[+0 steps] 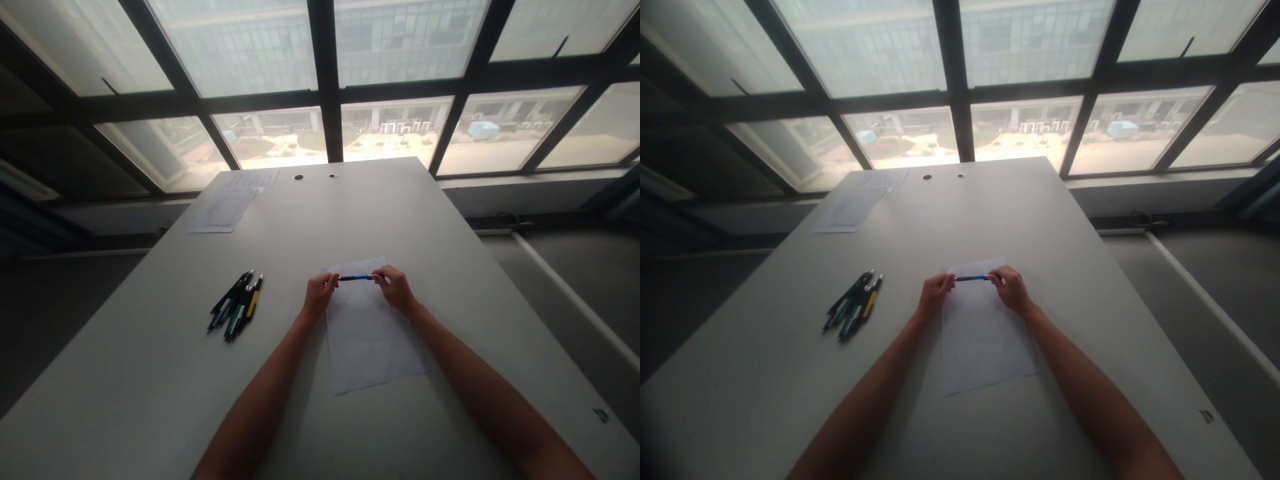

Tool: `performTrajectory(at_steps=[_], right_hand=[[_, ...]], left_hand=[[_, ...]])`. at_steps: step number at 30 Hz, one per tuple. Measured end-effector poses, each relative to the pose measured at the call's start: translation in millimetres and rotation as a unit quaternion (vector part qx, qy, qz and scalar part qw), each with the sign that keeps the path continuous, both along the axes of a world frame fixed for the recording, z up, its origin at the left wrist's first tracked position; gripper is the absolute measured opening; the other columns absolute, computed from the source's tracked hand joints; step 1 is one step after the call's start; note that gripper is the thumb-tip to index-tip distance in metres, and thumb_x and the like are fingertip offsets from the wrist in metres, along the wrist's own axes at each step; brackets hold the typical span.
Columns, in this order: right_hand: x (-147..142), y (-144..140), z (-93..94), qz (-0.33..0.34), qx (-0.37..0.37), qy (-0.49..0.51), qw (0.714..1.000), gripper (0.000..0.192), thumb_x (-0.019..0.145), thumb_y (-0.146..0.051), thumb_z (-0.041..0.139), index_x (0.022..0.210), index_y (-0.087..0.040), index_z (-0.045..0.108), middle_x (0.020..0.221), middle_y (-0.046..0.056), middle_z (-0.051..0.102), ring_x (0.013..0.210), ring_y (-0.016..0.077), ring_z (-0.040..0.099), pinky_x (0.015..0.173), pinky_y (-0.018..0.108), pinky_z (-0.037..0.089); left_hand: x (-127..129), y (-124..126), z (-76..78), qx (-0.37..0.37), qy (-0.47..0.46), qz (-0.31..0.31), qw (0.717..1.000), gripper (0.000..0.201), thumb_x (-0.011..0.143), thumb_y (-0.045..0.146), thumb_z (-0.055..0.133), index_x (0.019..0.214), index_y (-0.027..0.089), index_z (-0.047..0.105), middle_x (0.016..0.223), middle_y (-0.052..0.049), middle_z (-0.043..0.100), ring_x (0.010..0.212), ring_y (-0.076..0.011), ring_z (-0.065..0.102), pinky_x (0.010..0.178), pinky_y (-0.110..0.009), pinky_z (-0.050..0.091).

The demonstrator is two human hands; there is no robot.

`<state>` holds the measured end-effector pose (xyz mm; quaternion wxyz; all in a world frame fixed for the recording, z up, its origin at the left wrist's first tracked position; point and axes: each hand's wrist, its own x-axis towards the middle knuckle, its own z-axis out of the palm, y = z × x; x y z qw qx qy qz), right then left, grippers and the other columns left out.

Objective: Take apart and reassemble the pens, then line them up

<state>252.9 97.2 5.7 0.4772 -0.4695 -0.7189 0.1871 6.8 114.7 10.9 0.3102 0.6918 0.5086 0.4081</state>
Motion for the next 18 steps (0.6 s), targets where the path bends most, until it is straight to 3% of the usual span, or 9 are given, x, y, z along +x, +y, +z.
performTrajectory(at_steps=[11,16,18], right_hand=[[0.5,0.2,-0.8,-0.006,-0.003,0.006,1.0,0.027,0.097,-0.039,0.055,0.082,-0.021,0.067,0.074,0.004,0.067,0.074,0.0201,0.061,0.074,0.033,0.046],[0.3,0.6,-0.9,-0.008,-0.002,0.012,1.0,0.027,0.097,-0.039,0.055,0.083,-0.02,0.067,0.073,0.004,0.067,0.073,0.0197,0.061,0.073,0.032,0.046],[0.2,0.5,-0.5,-0.01,-0.004,0.014,1.0,0.027,0.097,-0.039,0.055,0.083,-0.02,0.068,0.073,0.004,0.067,0.073,0.0197,0.061,0.073,0.033,0.046]], left_hand=[[0.5,-1.2,5.9,0.084,-0.024,-0.022,0.996,0.01,0.087,0.031,0.066,0.088,0.021,0.068,0.088,-0.003,0.072,0.083,-0.0169,0.064,0.074,-0.029,0.048],[0.7,-0.8,4.6,0.079,-0.039,-0.023,0.996,0.035,0.08,0.036,0.075,0.11,0.022,0.063,0.096,-0.003,0.072,0.085,-0.0168,0.065,0.075,-0.029,0.047],[0.6,-0.2,5.1,0.068,-0.027,-0.008,0.997,0.03,0.087,0.045,0.067,0.104,0.021,0.065,0.09,-0.003,0.071,0.08,-0.0163,0.063,0.071,-0.028,0.045]])
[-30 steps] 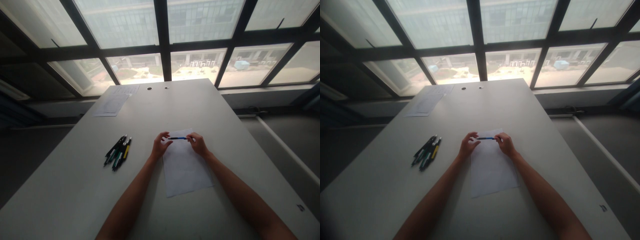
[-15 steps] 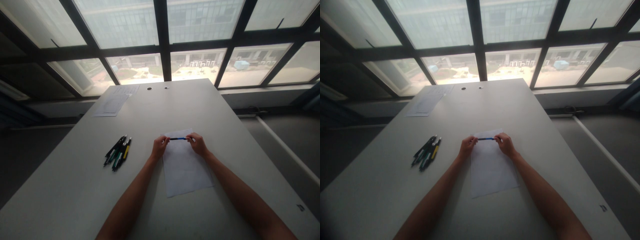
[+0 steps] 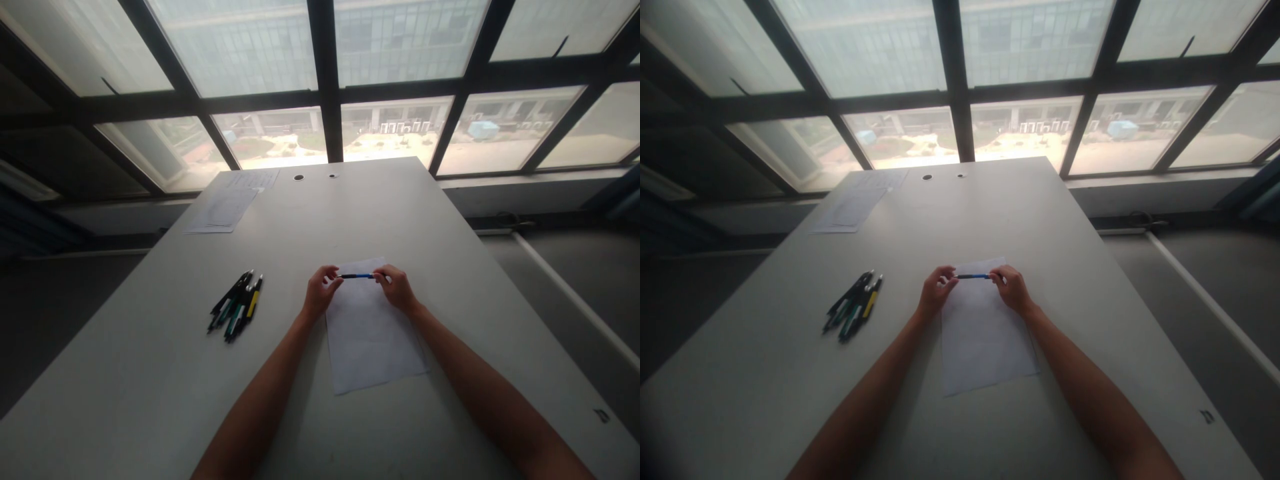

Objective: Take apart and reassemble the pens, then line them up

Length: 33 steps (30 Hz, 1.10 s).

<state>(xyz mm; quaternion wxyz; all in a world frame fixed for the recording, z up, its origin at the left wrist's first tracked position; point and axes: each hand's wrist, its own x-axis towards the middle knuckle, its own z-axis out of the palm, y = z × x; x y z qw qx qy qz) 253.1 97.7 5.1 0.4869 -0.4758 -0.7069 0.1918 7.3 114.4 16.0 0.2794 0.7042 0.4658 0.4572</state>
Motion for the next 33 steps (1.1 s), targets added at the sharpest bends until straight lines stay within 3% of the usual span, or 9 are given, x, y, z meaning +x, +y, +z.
performTrajectory(at_steps=[4,8,18,29,33], right_hand=[[-0.3,-0.8,1.3,0.003,-0.005,-0.002,1.0,0.028,0.097,-0.04,0.055,0.082,-0.021,0.068,0.074,0.004,0.067,0.074,0.0203,0.061,0.073,0.033,0.047],[-0.4,-1.2,2.1,0.006,-0.008,-0.01,1.0,0.029,0.097,-0.041,0.054,0.082,-0.021,0.069,0.074,0.005,0.068,0.074,0.0209,0.061,0.074,0.034,0.047],[0.1,-0.3,0.5,0.005,-0.008,-0.005,1.0,0.028,0.097,-0.041,0.055,0.082,-0.021,0.068,0.074,0.004,0.067,0.074,0.0201,0.061,0.074,0.033,0.047],[0.7,-1.9,2.3,0.011,-0.045,0.022,0.999,0.026,0.095,-0.036,0.057,0.078,-0.02,0.068,0.067,0.002,0.065,0.065,0.0176,0.061,0.068,0.031,0.047],[-0.9,-3.5,6.2,-0.025,-0.041,0.049,0.998,0.019,0.09,-0.038,0.064,0.091,-0.021,0.07,0.077,0.004,0.07,0.07,0.0182,0.062,0.072,0.033,0.049]], left_hand=[[-0.2,-0.1,0.9,-0.027,0.036,0.008,0.999,0.049,0.095,0.056,0.047,0.071,0.018,0.066,0.066,-0.002,0.063,0.066,-0.0151,0.058,0.065,-0.027,0.042],[-0.1,-1.0,-0.3,-0.052,0.039,0.0,0.998,0.055,0.094,0.06,0.047,0.064,0.018,0.066,0.057,0.0,0.059,0.058,-0.0143,0.057,0.062,-0.026,0.042],[-1.1,0.7,-0.5,-0.017,0.046,-0.009,0.999,0.04,0.092,0.053,0.056,0.077,0.019,0.071,0.072,-0.002,0.069,0.071,-0.0162,0.062,0.069,-0.027,0.046],[-1.3,-2.8,-0.2,0.038,-0.021,-0.022,0.999,0.02,0.088,0.038,0.069,0.089,0.021,0.077,0.086,-0.007,0.074,0.081,-0.0188,0.067,0.077,-0.033,0.052],[-1.1,-2.9,0.2,0.043,-0.012,-0.004,0.999,0.019,0.088,0.038,0.068,0.094,0.022,0.077,0.089,-0.007,0.074,0.084,-0.0186,0.067,0.079,-0.033,0.053]])
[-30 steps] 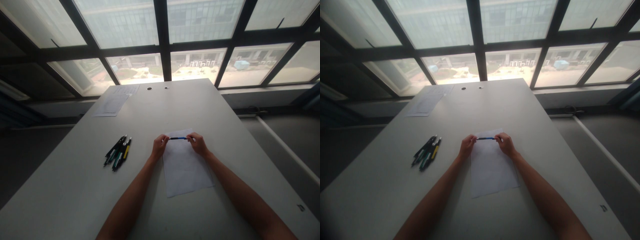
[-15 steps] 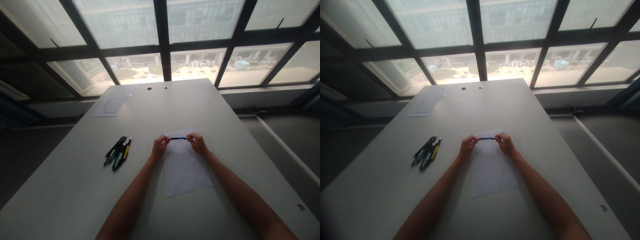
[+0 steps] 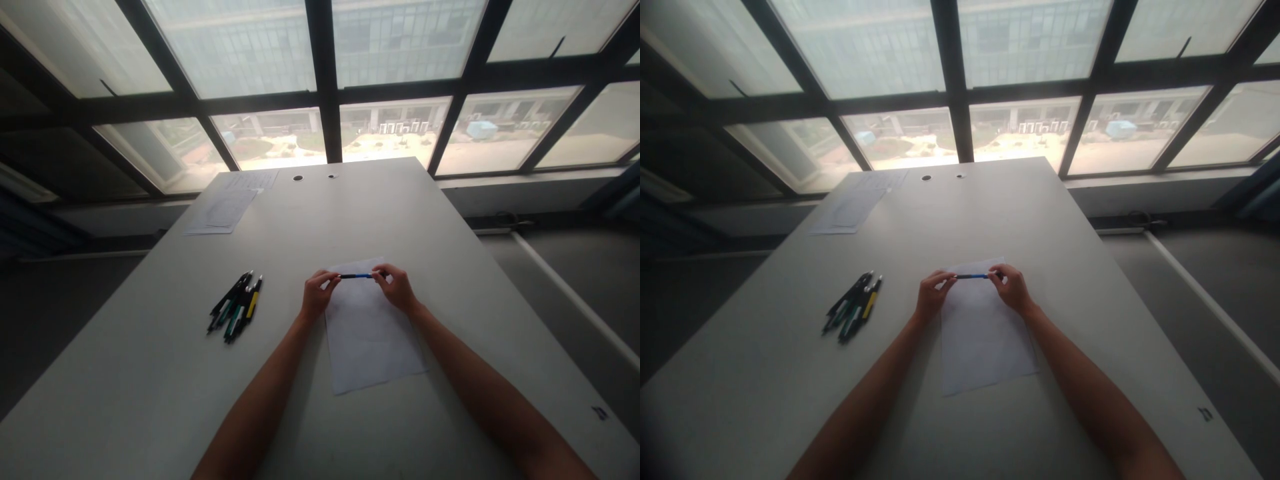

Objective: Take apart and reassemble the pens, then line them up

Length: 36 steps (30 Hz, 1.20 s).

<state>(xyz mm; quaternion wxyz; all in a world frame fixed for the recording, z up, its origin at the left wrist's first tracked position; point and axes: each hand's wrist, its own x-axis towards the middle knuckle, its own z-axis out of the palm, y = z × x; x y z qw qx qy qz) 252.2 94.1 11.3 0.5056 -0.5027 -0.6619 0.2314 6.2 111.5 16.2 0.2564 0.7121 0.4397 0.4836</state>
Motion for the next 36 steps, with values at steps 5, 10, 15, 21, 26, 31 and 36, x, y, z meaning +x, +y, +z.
performTrajectory(at_steps=[5,10,15,21,26,31,36], right_hand=[[1.4,1.1,7.5,-0.03,-0.039,0.145,0.988,0.03,0.082,-0.045,0.072,0.1,-0.021,0.069,0.076,0.003,0.068,0.071,0.018,0.062,0.072,0.033,0.051],[-7.6,0.5,14.2,0.059,-0.133,0.34,0.929,0.034,0.088,-0.054,0.06,0.1,-0.022,0.066,0.087,0.006,0.069,0.077,0.0183,0.063,0.067,0.032,0.052],[-23.3,-6.8,27.7,0.095,-0.156,0.403,0.897,0.037,0.094,-0.061,0.047,0.096,-0.026,0.059,0.1,0.007,0.069,0.097,0.024,0.067,0.081,0.043,0.055],[-13.1,-10.6,47.2,0.119,-0.122,0.394,0.903,0.049,0.094,-0.07,0.028,0.076,-0.027,0.045,0.062,-0.002,0.041,0.058,0.0182,0.045,0.061,0.037,0.048],[-3.6,-12.7,45.6,0.141,-0.128,0.452,0.871,0.048,0.094,-0.062,0.03,0.062,-0.025,0.03,0.058,-0.005,0.022,0.052,0.0156,0.025,0.052,0.033,0.036],[-3.3,-15.0,38.9,0.13,-0.123,0.462,0.869,0.049,0.094,-0.061,0.034,0.061,-0.026,0.039,0.054,-0.005,0.025,0.049,0.0154,0.028,0.051,0.032,0.035],[4.3,-9.8,28.6,0.107,-0.164,0.48,0.855,0.033,0.094,-0.052,0.05,0.089,-0.025,0.068,0.045,-0.008,0.032,0.04,0.0132,0.031,0.047,0.03,0.034]], left_hand=[[-0.9,-2.1,3.7,0.018,0.01,0.014,1.0,0.02,0.089,0.039,0.067,0.095,0.022,0.075,0.089,-0.006,0.073,0.084,-0.0185,0.065,0.081,-0.034,0.053],[3.5,-8.2,9.4,0.051,0.055,-0.023,0.997,0.018,0.091,0.037,0.064,0.087,0.022,0.074,0.085,-0.006,0.073,0.083,-0.0201,0.065,0.083,-0.037,0.05],[10.6,-16.7,11.2,0.058,0.135,-0.066,0.987,0.023,0.094,0.041,0.059,0.094,0.024,0.074,0.091,-0.007,0.074,0.091,-0.0216,0.065,0.091,-0.04,0.045],[6.4,-16.0,8.5,0.046,0.067,-0.026,0.996,0.03,0.1,0.039,0.047,0.11,0.022,0.069,0.088,-0.005,0.074,0.093,-0.0202,0.066,0.092,-0.037,0.045],[4.5,-13.9,6.1,0.037,0.063,0.046,0.996,0.027,0.1,0.035,0.047,0.106,0.021,0.069,0.083,-0.003,0.072,0.088,-0.0193,0.065,0.089,-0.035,0.046],[5.2,-11.4,1.5,0.034,0.099,0.079,0.991,0.022,0.097,0.028,0.049,0.104,0.021,0.069,0.087,-0.004,0.073,0.089,-0.0205,0.065,0.089,-0.036,0.046],[6.4,-13.2,-4.2,0.033,0.248,0.067,0.966,0.021,0.087,0.026,0.065,0.107,0.025,0.071,0.111,-0.008,0.071,0.107,-0.0288,0.06,0.092,-0.043,0.044]])
